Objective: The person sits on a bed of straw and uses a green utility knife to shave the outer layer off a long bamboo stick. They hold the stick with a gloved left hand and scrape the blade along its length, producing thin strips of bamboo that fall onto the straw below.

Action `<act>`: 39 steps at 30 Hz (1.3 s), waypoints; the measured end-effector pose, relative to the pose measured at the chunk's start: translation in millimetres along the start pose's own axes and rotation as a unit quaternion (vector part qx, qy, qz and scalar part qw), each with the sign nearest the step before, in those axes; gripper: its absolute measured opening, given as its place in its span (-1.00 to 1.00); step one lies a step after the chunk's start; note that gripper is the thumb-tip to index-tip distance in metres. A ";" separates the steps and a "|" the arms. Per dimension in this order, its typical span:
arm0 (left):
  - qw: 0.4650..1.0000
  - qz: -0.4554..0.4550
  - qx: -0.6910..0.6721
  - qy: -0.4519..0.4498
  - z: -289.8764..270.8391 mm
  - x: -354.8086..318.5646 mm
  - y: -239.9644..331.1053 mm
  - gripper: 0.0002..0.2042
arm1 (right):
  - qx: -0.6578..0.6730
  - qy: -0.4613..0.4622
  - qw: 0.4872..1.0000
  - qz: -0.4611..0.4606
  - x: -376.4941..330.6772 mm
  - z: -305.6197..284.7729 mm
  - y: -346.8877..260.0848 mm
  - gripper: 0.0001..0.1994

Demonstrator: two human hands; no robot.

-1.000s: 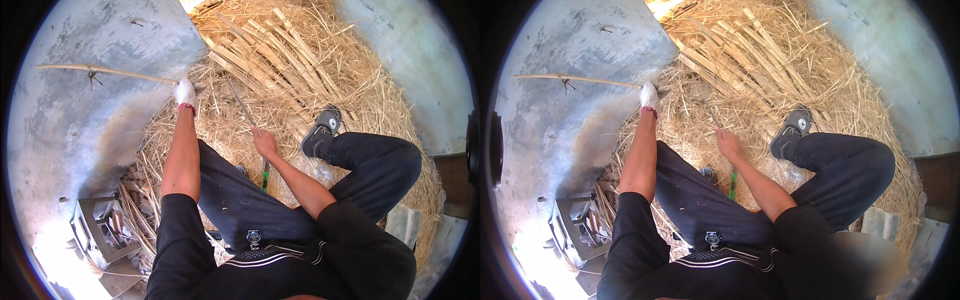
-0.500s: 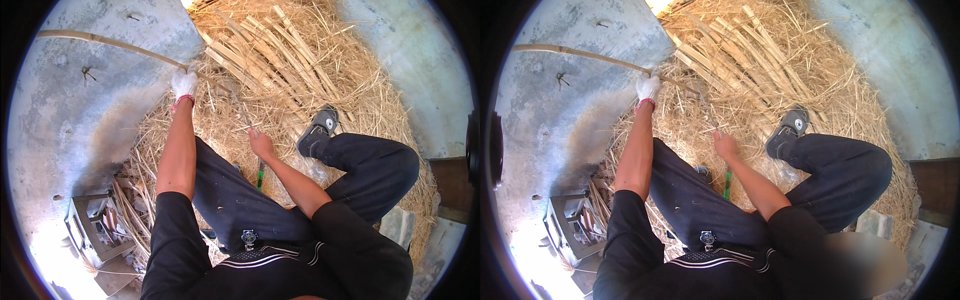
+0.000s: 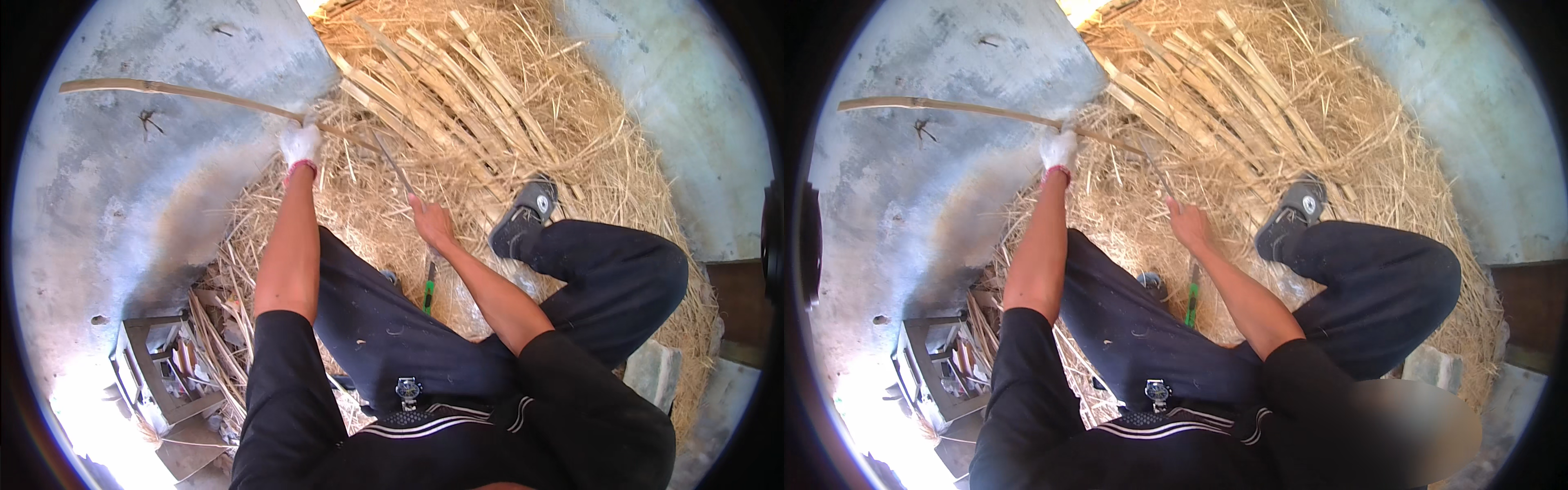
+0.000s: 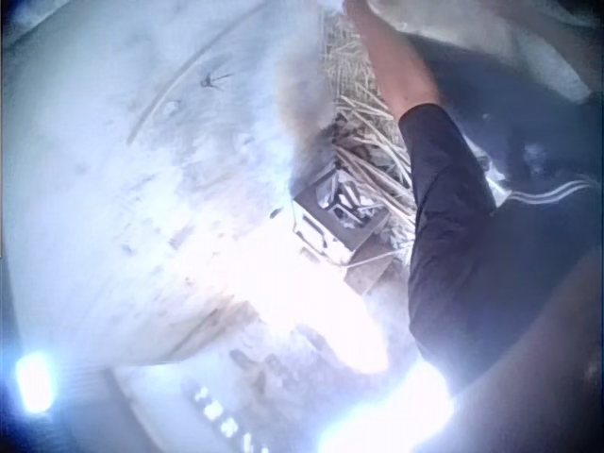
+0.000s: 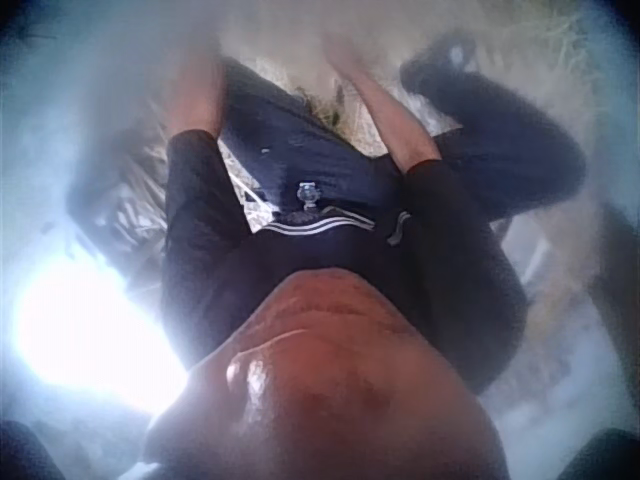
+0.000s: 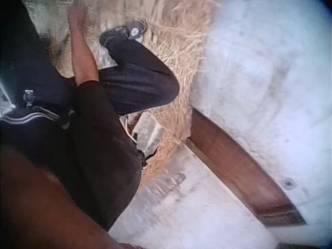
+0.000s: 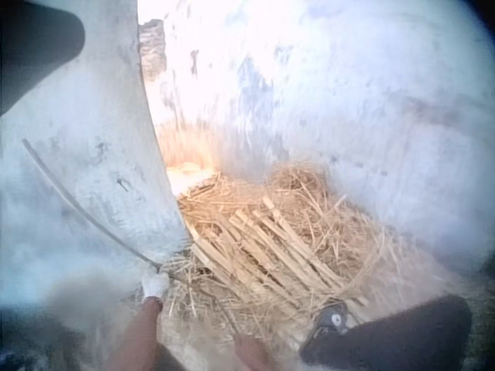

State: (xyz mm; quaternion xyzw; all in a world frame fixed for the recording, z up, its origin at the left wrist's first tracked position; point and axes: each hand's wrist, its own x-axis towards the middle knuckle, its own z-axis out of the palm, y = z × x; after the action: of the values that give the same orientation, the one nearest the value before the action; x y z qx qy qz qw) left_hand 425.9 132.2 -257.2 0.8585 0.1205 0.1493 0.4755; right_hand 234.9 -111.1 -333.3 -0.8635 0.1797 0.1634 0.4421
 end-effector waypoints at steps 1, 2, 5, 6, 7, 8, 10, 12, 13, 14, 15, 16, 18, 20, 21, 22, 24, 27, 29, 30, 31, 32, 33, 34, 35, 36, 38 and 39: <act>1.000 -0.016 -0.019 0.003 -4.5 -6.6 1.6 -0.61 | 0.008 0.000 1.000 -0.018 -5.5 -0.4 -2.9 -0.27; 0.993 -0.038 -0.112 -0.004 -7.8 -4.8 -0.8 -0.62 | 0.034 0.004 0.999 -0.018 -9.0 3.0 -6.9 -0.27; 0.996 -0.056 -0.071 0.003 -6.8 -6.6 -2.1 -0.64 | -0.057 0.001 0.998 -0.003 -2.3 18.6 20.2 -0.26; 0.996 -0.061 -0.067 0.000 -1.8 -26.4 30.6 -0.66 | -0.007 0.008 1.000 0.018 4.1 22.9 45.4 -0.24; 0.997 -0.057 -0.048 -0.006 -8.5 -21.5 31.6 -0.67 | -0.002 0.016 1.000 0.002 4.9 26.3 50.2 -0.24; 0.998 -0.054 -0.030 -0.016 -9.2 -15.9 26.4 -0.67 | 0.003 0.025 1.000 -0.010 5.0 29.1 54.6 -0.24; 0.998 -0.043 -0.025 -0.043 -8.4 -14.3 24.6 -0.71 | 0.125 -0.066 0.987 0.077 14.9 25.0 70.4 -0.27; 0.996 -0.022 -0.043 -0.076 -15.4 -16.9 29.3 -0.78 | 0.157 -0.073 0.981 0.084 14.2 19.2 64.9 -0.28; 0.995 -0.010 -0.052 -0.090 -19.2 -19.1 31.4 -0.81 | 0.172 -0.076 0.978 0.086 12.7 15.1 58.5 -0.29; 0.993 -0.008 -0.078 -0.092 -17.1 -18.8 32.7 -0.82 | 0.162 -0.077 0.979 0.094 12.2 9.3 53.2 -0.27; 0.990 -0.005 -0.103 -0.095 -14.5 -19.0 34.1 -0.82 | 0.134 -0.066 0.985 0.089 15.1 12.2 55.0 -0.27; 0.987 -0.002 -0.129 -0.098 -11.2 -19.3 35.6 -0.83 | 0.107 -0.054 0.989 0.083 17.3 15.7 55.4 -0.27; 0.987 -0.009 -0.131 -0.097 -8.4 -22.0 41.8 -0.81 | 0.089 -0.058 0.991 0.080 12.3 12.3 42.1 -0.26; 0.992 -0.027 -0.082 -0.091 -11.8 -26.7 52.3 -0.77 | 0.110 -0.085 0.987 0.083 -4.1 1.2 20.4 -0.27; 0.994 -0.023 -0.078 -0.076 -10.2 -23.9 46.5 -0.76 | 0.090 -0.056 0.993 0.043 -10.1 0.2 13.0 -0.28; 0.995 -0.020 -0.074 -0.061 -7.7 -20.1 40.0 -0.74 | 0.069 -0.026 0.997 0.003 -16.0 -0.6 5.5 -0.29; 0.995 -0.017 -0.085 -0.051 -1.7 -19.9 39.6 -0.72 | 0.068 0.017 0.996 -0.055 -21.3 2.8 1.4 -0.31; 0.994 -0.010 -0.093 -0.056 2.9 -22.8 41.1 -0.73 | 0.102 0.027 0.991 -0.085 -25.9 12.2 -2.9 -0.34; 0.997 0.006 -0.052 -0.062 2.8 -22.6 42.6 -0.73 | 0.093 0.002 0.994 -0.058 -25.8 13.4 -14.1 -0.35; 0.995 -0.004 -0.082 -0.055 0.4 -23.7 41.5 -0.74 | 0.095 -0.017 0.994 -0.042 -27.5 9.4 -21.4 -0.35; 0.992 -0.014 -0.112 -0.049 -2.2 -26.9 39.2 -0.76 | 0.097 -0.036 0.994 -0.025 -29.3 4.2 -27.7 -0.35; 0.988 -0.023 -0.143 -0.044 -2.6 -29.6 37.6 -0.77 | 0.098 -0.053 0.994 -0.008 -31.7 -2.9 -35.3 -0.34; 0.989 -0.026 -0.134 -0.050 -4.1 -30.3 36.6 -0.77 | 0.085 -0.036 0.995 -0.023 -30.4 -4.3 -40.8 -0.34; 0.990 -0.030 -0.125 -0.056 -6.6 -30.3 35.6 -0.76 | 0.073 -0.019 0.996 -0.038 -29.1 -4.6 -47.2 -0.34; 0.991 -0.032 -0.112 -0.065 -9.7 -30.0 36.6 -0.76 | 0.064 -0.002 0.997 -0.051 -28.4 -2.7 -51.3 -0.33; 0.985 -0.035 -0.162 -0.054 -5.4 -33.3 38.0 -0.73 | 0.056 0.014 0.997 -0.056 -26.6 2.5 -48.2 -0.33; 0.992 -0.030 -0.107 -0.058 -3.8 -32.8 39.8 -0.74 | 0.036 0.044 0.996 -0.064 -23.1 14.3 -35.2 -0.31; 0.995 -0.030 -0.079 -0.056 -6.7 -32.1 36.5 -0.74 | 0.026 0.020 0.998 -0.054 -25.7 9.3 -37.3 -0.31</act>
State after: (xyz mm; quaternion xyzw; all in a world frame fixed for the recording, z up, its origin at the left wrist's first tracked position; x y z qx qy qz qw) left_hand 396.0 107.3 -227.3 0.8214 0.1070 0.0961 0.5519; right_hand 228.1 -78.9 -300.9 -0.8630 0.1461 0.1176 0.4690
